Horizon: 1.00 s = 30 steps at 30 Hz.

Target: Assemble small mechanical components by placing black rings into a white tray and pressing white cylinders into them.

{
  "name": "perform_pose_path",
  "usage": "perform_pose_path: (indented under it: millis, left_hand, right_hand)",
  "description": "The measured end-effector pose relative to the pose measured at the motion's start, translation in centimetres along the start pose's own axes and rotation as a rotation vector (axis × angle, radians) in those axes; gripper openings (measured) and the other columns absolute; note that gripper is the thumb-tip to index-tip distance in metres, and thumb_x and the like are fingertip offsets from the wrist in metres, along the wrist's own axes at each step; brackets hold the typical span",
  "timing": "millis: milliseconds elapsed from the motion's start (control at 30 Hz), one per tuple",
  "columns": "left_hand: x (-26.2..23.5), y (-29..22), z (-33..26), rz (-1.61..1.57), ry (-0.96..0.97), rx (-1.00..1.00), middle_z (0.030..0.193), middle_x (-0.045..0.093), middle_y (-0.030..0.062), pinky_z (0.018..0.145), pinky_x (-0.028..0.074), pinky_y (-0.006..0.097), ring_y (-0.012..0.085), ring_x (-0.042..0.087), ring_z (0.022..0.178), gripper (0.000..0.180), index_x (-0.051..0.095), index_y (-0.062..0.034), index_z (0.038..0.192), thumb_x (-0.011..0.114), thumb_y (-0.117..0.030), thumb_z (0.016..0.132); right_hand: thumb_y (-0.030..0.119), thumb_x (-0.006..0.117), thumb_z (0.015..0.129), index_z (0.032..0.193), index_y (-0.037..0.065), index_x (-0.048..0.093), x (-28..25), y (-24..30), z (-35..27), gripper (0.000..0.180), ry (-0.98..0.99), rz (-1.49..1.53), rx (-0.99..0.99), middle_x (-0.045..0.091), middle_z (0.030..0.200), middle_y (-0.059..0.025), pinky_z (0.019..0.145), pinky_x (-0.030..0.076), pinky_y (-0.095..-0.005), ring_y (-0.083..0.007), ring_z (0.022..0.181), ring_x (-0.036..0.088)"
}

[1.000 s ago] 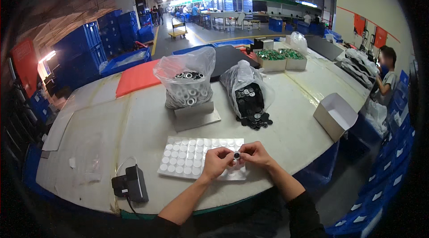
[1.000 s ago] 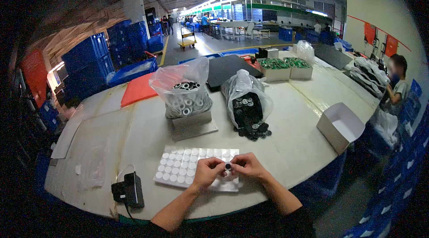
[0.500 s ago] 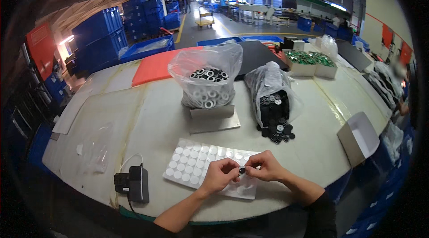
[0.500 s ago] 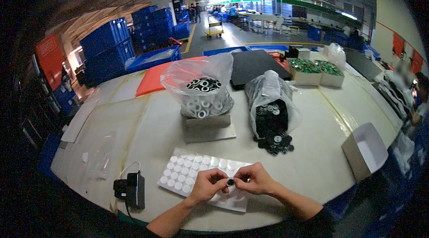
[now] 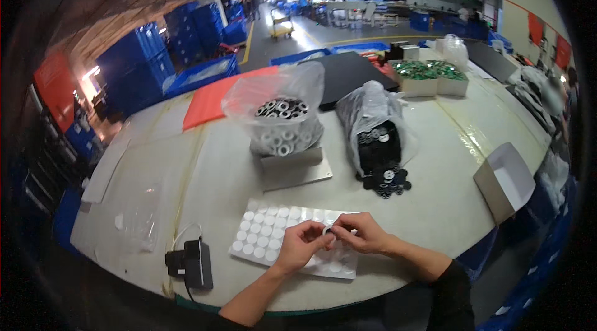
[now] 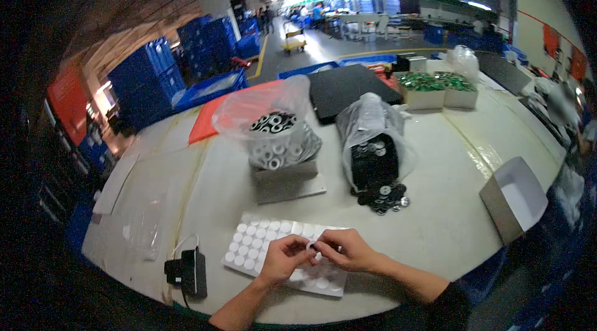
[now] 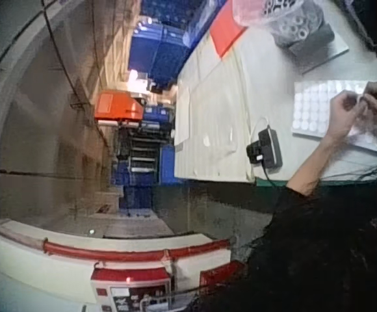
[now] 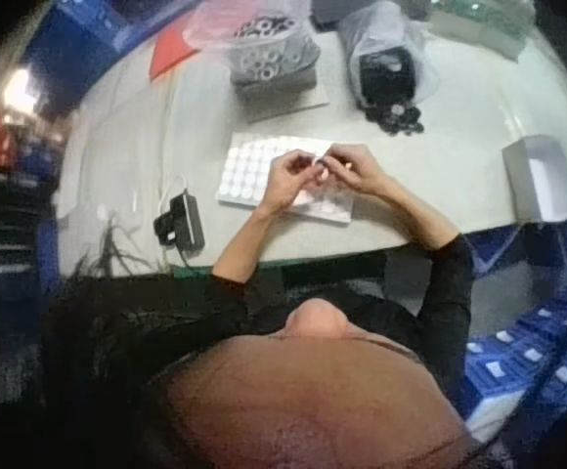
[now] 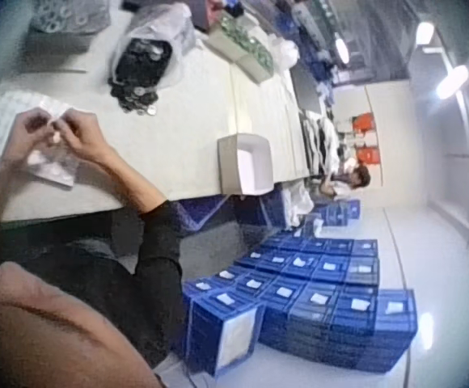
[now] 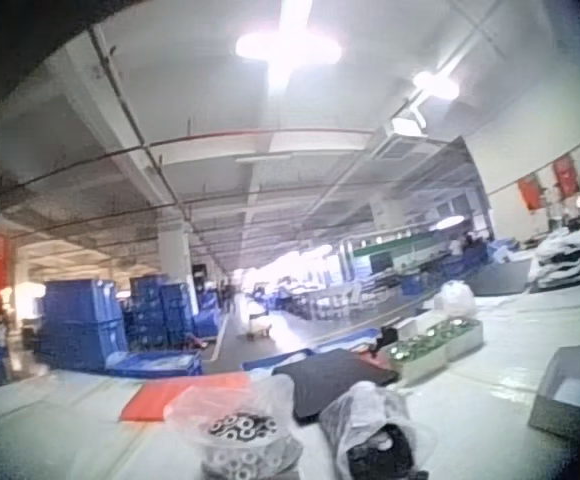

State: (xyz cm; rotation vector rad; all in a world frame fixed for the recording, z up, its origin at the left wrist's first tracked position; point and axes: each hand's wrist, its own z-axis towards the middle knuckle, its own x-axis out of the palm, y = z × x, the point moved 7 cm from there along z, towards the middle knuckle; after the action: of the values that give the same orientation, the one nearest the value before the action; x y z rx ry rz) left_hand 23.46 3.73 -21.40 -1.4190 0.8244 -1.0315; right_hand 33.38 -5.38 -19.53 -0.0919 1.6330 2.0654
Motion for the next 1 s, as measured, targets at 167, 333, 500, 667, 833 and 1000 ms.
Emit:
perform_pose_path:
  millis: [167, 333, 500, 667, 833, 1000]
  left_hand:
    - [0.7, -0.1, -0.3, 0.055, 0.045, -0.011, 0.082, 0.065, 0.0063, 0.068, 0.051, 0.023, 0.0111, 0.062, 0.073, 0.015, 0.062, 0.0019, 0.095, 0.067, -0.003, 0.082]
    - [-0.4, -2.1, -1.2, 0.107, -0.041, 0.102, 0.084, 0.063, 0.0036, 0.065, 0.05, 0.022, 0.0102, 0.061, 0.073, 0.016, 0.06, 0.0009, 0.096, 0.066, -0.001, 0.081]
    - [-1.8, -8.2, 1.7, 0.294, -0.108, 0.263, 0.08, 0.06, 0.0029, 0.057, 0.047, 0.021, 0.0086, 0.058, 0.065, 0.018, 0.056, -0.0006, 0.096, 0.065, 0.001, 0.081]
    - [-7.2, -19.5, 11.5, 0.757, -0.33, 0.478, 0.071, 0.061, 0.005, 0.051, 0.045, 0.024, 0.0096, 0.057, 0.059, 0.03, 0.054, 0.0005, 0.1, 0.071, -0.009, 0.077]
    - [-7.7, -24.3, 11.3, 1.25, -0.787, 0.612, 0.07, 0.063, 0.0079, 0.052, 0.046, 0.027, 0.0104, 0.058, 0.058, 0.03, 0.058, 0.002, 0.095, 0.071, -0.018, 0.078]
    - [-2.9, -16.8, 6.9, 0.953, -0.315, 0.472, 0.065, 0.062, 0.0053, 0.053, 0.043, 0.024, 0.0086, 0.055, 0.057, 0.015, 0.065, -0.0001, 0.081, 0.068, -0.014, 0.08]
  right_hand:
    - [0.021, 0.054, 0.092, 0.075, -0.001, 0.062, -2.0, -0.8, -0.8, 0.028, -0.059, 0.169, 0.01, 0.06, 0.062, -0.0101, 0.054, 0.045, -0.0286, -0.0134, 0.055, 0.056]
    - [0.024, 0.063, 0.079, 0.066, 0.007, 0.06, -12.2, -0.9, -3.0, 0.022, -0.56, -0.703, 0.047, 0.059, 0.064, -0.0139, 0.051, 0.045, -0.0414, -0.0323, 0.057, 0.059]
    - [0.025, 0.069, 0.073, 0.086, 0.005, 0.062, -17.8, -4.6, -7.6, 0.025, -0.506, -0.849, 0.31, 0.06, 0.084, -0.0159, 0.069, 0.048, -0.0429, -0.0339, 0.079, 0.06]
    - [0.022, 0.071, 0.07, 0.089, 0.003, 0.062, -17.0, -6.7, -7.4, 0.028, -0.461, -0.799, 0.452, 0.057, 0.09, -0.0177, 0.075, 0.047, -0.0435, -0.0359, 0.085, 0.057]
    - [0.017, 0.071, 0.07, 0.085, 0.003, 0.062, -16.9, -7.6, -7.4, 0.023, -0.486, -0.731, 0.409, 0.057, 0.089, -0.0178, 0.075, 0.047, -0.0432, -0.0355, 0.084, 0.057]
    - [0.009, 0.073, 0.068, 0.079, 0.001, 0.062, -18.0, -7.0, -7.6, 0.018, -0.594, -0.553, 0.346, 0.062, 0.074, -0.0141, 0.066, 0.049, -0.0353, -0.0271, 0.071, 0.061]
